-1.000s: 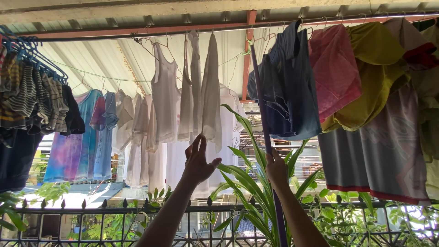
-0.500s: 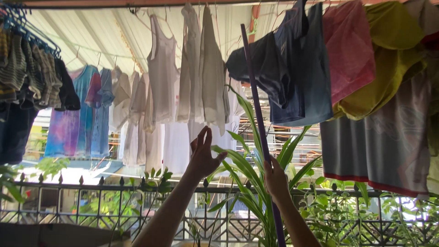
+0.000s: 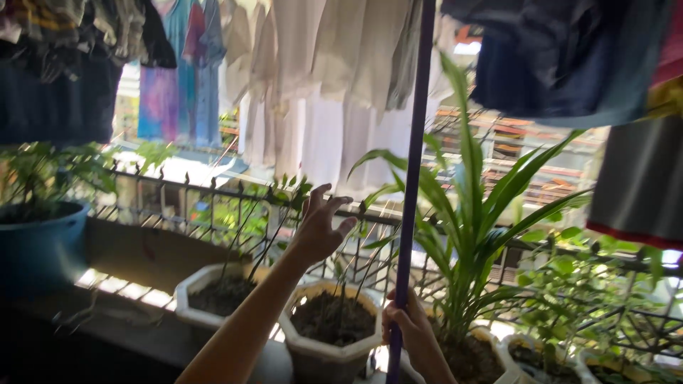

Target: Hanging wet laundry on a high clothesline using hangers and a long pole

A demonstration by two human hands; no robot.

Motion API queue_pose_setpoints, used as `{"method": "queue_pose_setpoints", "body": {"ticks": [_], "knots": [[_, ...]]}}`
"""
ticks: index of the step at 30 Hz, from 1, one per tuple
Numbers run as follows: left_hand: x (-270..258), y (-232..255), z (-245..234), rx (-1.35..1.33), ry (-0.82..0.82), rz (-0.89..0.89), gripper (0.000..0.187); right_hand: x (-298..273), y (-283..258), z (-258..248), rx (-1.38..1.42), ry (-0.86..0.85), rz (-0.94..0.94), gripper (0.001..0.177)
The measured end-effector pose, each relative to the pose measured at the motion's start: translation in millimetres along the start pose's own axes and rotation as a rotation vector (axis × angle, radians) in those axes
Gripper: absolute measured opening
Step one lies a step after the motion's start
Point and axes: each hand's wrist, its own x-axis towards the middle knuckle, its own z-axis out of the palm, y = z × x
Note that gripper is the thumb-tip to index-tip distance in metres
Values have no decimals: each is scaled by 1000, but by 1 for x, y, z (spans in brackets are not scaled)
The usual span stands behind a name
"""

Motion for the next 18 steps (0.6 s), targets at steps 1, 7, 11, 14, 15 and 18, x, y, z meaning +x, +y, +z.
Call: {"method": "queue_pose_setpoints", "body": {"ticks": [1,7,11,14,15,18], "knots": [[-9,-4,-4,2,0,-20,47,-4,19,2,29,-42,9,16],[-48,-75,-13,20,70,-165,36,-20,127,34,5,-65,167,15],[-79,-117,-26,-50,105,-281,29,-32,188,68,155,-105,214,10],[-96,-145,-30,-146,171,-204,24,-40,205,98,74,-71,186,13],[-99,-145,-31,-143,162,-223,24,-41,210,108,80,-70,206,13],[-103,-152,-30,-187,95,-254,28,-41,220,137,155,-31,288,12]]}}
